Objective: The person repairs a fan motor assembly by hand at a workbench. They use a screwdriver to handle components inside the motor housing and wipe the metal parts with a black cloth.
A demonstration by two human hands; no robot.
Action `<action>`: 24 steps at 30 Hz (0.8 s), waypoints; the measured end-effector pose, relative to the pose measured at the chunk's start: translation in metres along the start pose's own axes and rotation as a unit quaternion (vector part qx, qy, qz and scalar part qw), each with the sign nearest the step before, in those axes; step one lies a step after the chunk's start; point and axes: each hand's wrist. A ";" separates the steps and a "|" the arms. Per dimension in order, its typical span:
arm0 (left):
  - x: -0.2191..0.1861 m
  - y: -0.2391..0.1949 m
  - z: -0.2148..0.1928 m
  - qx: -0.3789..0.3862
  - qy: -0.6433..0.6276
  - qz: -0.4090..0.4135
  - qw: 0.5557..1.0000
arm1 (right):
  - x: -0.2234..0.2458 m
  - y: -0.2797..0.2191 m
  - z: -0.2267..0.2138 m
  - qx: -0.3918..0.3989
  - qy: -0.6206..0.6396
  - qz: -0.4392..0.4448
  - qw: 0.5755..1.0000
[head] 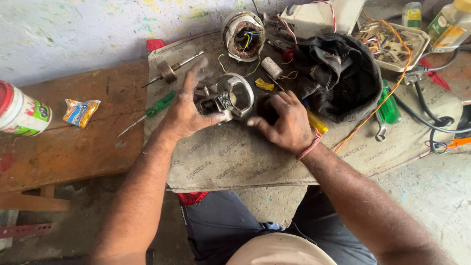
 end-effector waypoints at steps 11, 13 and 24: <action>-0.009 0.003 0.001 0.066 0.208 0.012 0.976 | -0.003 -0.008 0.012 -0.047 -0.014 0.025 0.998; -0.006 0.001 0.017 -0.010 0.202 0.017 0.979 | 0.002 -0.007 0.010 -0.046 -0.014 0.028 0.998; -0.002 0.006 0.032 0.037 0.108 0.014 0.993 | -0.009 -0.014 0.004 -0.064 0.134 0.073 0.986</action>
Point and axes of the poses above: each hand's wrist, its own y-axis towards the middle knuckle, its own z-axis out of the palm, x = y × z, and after that the axes turned 15 degrees about z, right-handed
